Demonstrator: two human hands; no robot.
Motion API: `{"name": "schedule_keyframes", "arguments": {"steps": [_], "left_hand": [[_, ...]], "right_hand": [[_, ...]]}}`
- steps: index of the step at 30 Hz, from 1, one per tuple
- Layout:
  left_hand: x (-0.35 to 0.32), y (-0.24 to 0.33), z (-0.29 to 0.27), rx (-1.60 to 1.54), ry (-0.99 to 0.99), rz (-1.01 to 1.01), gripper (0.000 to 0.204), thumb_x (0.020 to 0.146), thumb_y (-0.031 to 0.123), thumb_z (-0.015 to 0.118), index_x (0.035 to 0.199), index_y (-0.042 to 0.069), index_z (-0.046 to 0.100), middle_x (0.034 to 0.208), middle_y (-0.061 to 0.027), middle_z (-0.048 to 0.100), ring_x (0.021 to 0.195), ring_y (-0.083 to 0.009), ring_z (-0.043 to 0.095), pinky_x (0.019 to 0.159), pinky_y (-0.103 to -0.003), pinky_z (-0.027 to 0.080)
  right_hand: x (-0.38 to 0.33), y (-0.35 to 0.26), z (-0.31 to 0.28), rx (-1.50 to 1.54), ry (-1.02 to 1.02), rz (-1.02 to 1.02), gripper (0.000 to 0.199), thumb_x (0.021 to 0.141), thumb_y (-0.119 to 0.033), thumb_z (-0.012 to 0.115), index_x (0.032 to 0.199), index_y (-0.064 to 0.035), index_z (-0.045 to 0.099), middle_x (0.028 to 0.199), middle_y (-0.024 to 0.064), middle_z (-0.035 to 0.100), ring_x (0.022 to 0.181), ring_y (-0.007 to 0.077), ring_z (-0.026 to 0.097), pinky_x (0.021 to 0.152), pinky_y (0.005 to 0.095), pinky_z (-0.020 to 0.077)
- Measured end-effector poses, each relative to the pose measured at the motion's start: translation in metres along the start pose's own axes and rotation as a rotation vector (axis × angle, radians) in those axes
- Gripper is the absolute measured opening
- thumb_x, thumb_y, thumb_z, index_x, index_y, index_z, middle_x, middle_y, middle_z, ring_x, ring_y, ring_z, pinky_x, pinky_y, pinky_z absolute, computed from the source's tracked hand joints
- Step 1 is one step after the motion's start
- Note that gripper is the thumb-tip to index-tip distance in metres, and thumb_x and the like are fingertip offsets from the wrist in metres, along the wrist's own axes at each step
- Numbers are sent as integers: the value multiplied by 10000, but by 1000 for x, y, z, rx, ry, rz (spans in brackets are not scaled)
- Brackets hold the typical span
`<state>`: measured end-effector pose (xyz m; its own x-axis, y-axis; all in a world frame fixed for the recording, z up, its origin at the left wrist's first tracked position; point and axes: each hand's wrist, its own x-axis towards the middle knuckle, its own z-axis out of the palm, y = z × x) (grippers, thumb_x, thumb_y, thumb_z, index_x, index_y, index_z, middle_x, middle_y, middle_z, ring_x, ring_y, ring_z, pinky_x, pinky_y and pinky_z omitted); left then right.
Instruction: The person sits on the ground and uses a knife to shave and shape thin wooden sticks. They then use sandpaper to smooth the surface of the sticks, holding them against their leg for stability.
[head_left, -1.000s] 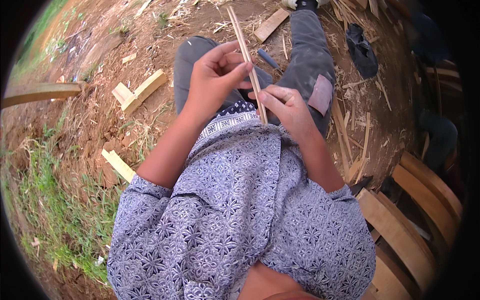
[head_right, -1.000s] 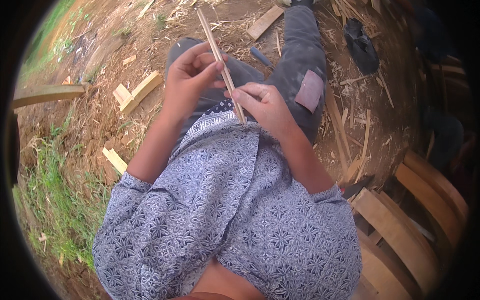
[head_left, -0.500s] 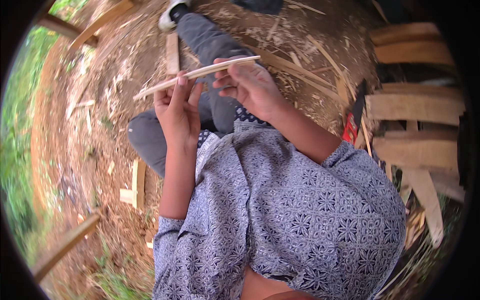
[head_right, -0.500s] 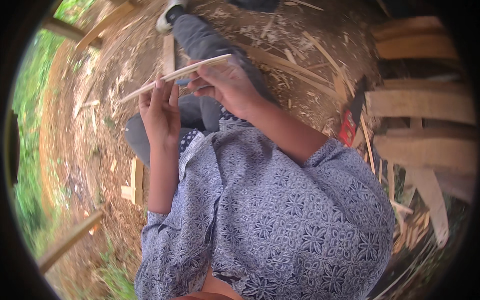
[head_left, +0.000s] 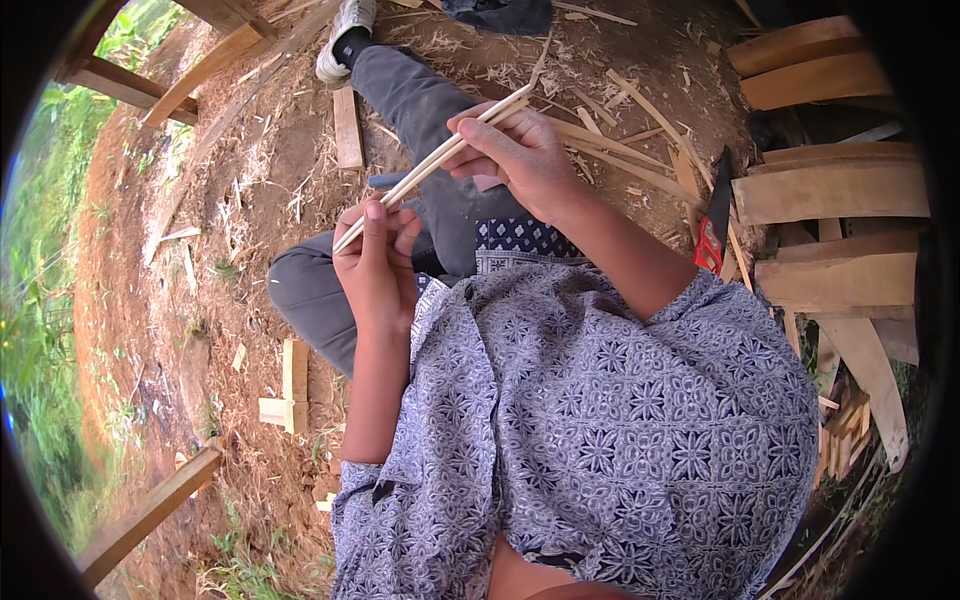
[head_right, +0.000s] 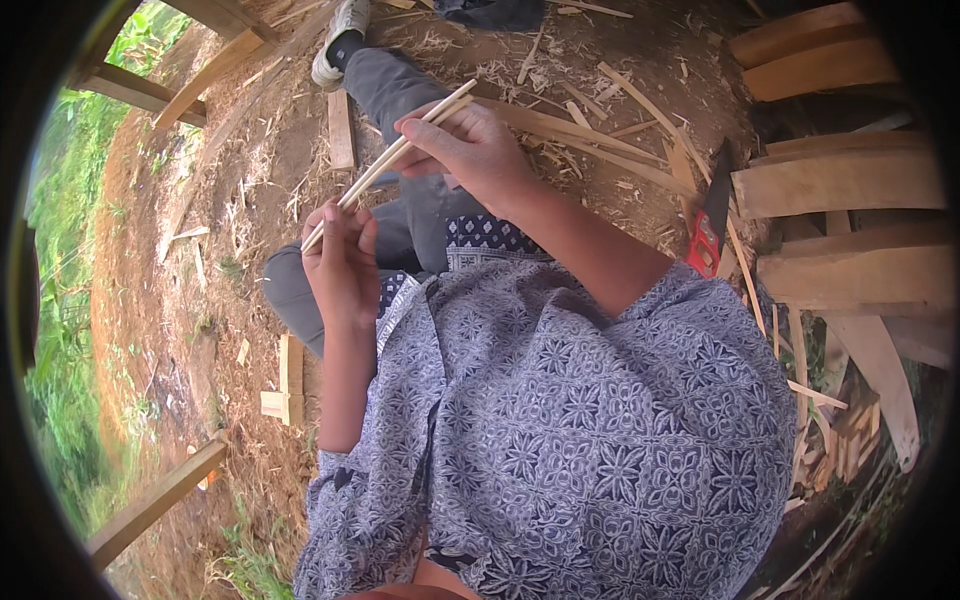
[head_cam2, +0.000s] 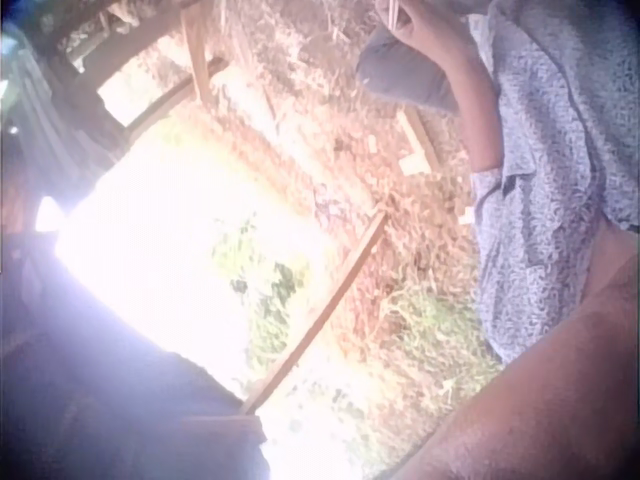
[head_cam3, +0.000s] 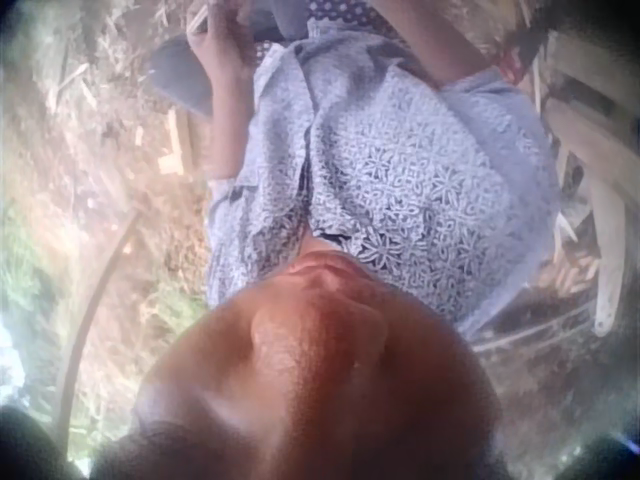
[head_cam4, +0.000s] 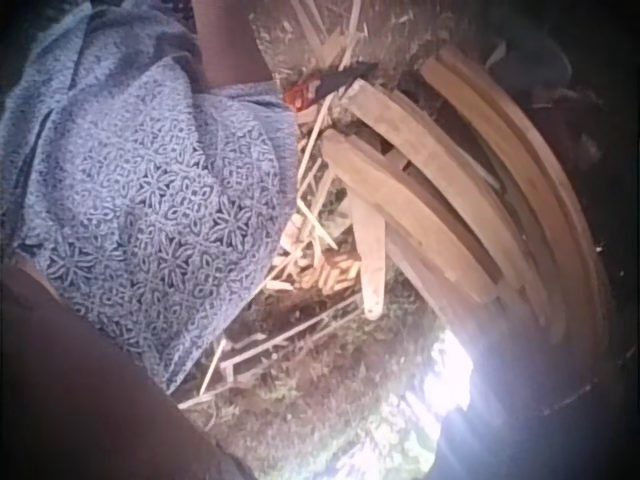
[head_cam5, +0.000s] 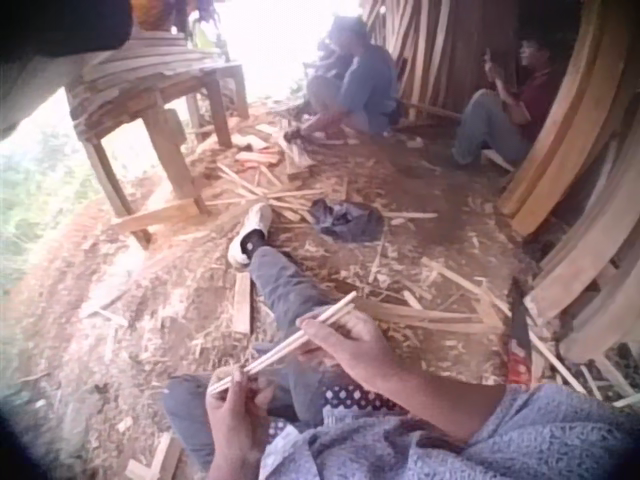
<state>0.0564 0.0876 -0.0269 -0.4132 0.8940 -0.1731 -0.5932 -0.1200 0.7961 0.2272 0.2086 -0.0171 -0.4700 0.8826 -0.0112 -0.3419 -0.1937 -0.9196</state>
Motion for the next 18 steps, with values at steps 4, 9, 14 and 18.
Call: {"name": "schedule_keyframes", "arguments": {"steps": [4, 9, 14, 18], "left_hand": [[-2, -2, 1, -45, 27, -11, 172, 1034, 163, 585, 1123, 17, 600, 1026, -102, 686, 915, -172, 706, 810, -281, 619], [-2, -1, 5, -27, 44, -5, 181, 1016, 181, 621, 1101, 20, 625, 1007, -92, 683, 896, -167, 703, 785, -279, 616], [-2, -3, 10, -85, 14, -21, 169, 998, 133, 645, 1090, -7, 623, 981, -120, 690, 874, -190, 718, 762, -314, 633], [-4, -1, 10, -27, 11, -21, 167, 1013, 166, 626, 1095, 20, 622, 979, -75, 682, 877, -166, 700, 771, -300, 611]], "right_hand": [[0, -6, 3, 8, -11, -22, 297, 1004, -208, 639, 1161, 43, 663, 985, 153, 739, 845, 209, 757, 690, 231, 616], [1, -5, 1, -22, 34, -12, 298, 1032, -189, 592, 1186, 60, 644, 983, 149, 733, 848, 191, 743, 756, 276, 632], [-1, -5, -8, 71, 64, -1, 297, 1019, -195, 616, 1164, 62, 651, 979, 160, 731, 849, 199, 748, 768, 289, 636], [0, -4, -9, 62, 59, 8, 303, 1025, -208, 609, 1173, 54, 648, 986, 156, 733, 845, 195, 750, 771, 282, 634]]}}
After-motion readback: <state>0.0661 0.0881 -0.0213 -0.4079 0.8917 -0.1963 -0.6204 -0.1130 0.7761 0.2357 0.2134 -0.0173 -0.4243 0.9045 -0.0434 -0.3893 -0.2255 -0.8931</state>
